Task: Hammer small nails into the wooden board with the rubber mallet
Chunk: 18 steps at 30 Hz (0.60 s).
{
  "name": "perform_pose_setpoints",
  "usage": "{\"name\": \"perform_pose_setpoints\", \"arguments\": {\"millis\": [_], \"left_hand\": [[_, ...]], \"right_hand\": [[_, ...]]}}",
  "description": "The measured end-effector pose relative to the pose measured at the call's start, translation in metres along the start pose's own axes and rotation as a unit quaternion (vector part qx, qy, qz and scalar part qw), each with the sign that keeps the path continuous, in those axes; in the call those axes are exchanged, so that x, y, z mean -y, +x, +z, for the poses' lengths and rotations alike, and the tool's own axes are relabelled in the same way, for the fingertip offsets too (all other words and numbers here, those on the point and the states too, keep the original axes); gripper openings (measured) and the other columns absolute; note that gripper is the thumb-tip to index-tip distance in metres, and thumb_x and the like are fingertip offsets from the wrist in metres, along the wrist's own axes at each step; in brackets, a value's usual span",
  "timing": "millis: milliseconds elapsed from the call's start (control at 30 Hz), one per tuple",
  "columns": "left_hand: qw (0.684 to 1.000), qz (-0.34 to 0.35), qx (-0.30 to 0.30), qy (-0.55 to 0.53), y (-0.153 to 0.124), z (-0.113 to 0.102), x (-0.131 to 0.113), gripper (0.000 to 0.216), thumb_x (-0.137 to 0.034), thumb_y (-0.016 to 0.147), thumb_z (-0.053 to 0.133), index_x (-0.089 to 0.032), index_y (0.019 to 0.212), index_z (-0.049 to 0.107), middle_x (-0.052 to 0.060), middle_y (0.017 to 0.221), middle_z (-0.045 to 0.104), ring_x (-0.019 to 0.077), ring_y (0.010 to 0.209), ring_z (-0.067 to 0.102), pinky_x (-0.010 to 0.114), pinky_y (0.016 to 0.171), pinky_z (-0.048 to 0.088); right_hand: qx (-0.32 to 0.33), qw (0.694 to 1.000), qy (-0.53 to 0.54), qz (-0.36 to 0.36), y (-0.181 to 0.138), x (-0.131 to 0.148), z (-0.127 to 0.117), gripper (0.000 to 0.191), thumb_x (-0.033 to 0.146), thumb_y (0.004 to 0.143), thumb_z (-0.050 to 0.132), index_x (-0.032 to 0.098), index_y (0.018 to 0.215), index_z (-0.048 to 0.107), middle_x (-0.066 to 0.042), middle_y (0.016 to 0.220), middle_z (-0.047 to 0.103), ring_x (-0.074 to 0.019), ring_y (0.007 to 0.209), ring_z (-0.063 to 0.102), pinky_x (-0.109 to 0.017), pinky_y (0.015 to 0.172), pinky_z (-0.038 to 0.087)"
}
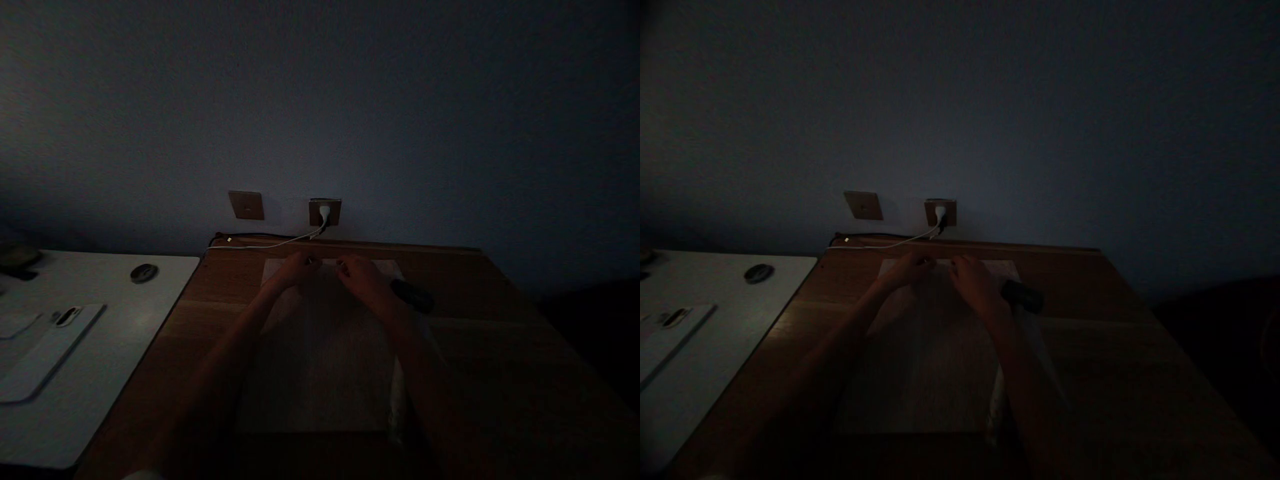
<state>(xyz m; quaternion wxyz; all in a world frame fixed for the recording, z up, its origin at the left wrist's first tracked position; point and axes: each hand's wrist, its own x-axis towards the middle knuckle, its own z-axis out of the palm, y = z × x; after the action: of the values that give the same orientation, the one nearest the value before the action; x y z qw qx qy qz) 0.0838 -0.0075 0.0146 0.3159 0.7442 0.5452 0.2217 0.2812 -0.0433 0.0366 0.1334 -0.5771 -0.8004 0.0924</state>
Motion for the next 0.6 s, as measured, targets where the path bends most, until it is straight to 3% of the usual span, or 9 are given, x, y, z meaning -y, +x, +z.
{"name": "perform_pose_setpoints", "arguments": {"millis": [167, 367, 500, 600], "left_hand": [[0.995, 0.062, 0.050, 0.060, -0.007, 0.001, -0.011, 0.026, -0.019, 0.080, 0.062, -0.015, 0.102, 0.077, 0.006, 0.089, 0.074, 0.0174, 0.077, 0.066, 0.025, 0.072, 0.050], [0.987, 0.106, 0.025, 0.117, -0.009, 0.008, -0.012, 0.027, -0.009, 0.078, 0.059, -0.014, 0.098, 0.077, 0.009, 0.090, 0.074, 0.0200, 0.080, 0.066, 0.029, 0.078, 0.051], [0.991, 0.085, -0.006, 0.102, -0.007, 0.014, -0.011, 0.016, -0.014, 0.080, 0.061, -0.013, 0.089, 0.074, 0.010, 0.089, 0.072, 0.0204, 0.080, 0.064, 0.029, 0.076, 0.048], [0.999, 0.027, -0.038, 0.009, -0.005, 0.018, -0.015, 0.012, -0.022, 0.080, 0.064, -0.013, 0.074, 0.069, 0.003, 0.070, 0.063, 0.0168, 0.068, 0.057, 0.026, 0.065, 0.043]], "right_hand": [[0.030, 0.999, -0.035, -0.005, -0.003, -0.003, 0.010, 0.023, 0.011, 0.093, 0.050, 0.015, 0.102, 0.071, -0.015, 0.107, 0.073, -0.0252, 0.101, 0.067, -0.033, 0.087, 0.046], [0.034, 0.999, -0.024, -0.027, -0.001, -0.005, 0.010, 0.023, 0.008, 0.089, 0.052, 0.018, 0.101, 0.069, -0.013, 0.108, 0.074, -0.0238, 0.100, 0.067, -0.032, 0.085, 0.046], [-0.003, 0.999, 0.014, -0.029, 0.003, -0.009, 0.002, 0.017, 0.013, 0.090, 0.055, 0.019, 0.098, 0.069, -0.011, 0.104, 0.075, -0.0222, 0.097, 0.068, -0.032, 0.085, 0.048], [-0.047, 0.995, 0.085, -0.017, 0.002, -0.009, -0.012, 0.012, 0.015, 0.089, 0.058, 0.020, 0.092, 0.068, -0.008, 0.093, 0.075, -0.0210, 0.086, 0.069, -0.032, 0.080, 0.050]]}}
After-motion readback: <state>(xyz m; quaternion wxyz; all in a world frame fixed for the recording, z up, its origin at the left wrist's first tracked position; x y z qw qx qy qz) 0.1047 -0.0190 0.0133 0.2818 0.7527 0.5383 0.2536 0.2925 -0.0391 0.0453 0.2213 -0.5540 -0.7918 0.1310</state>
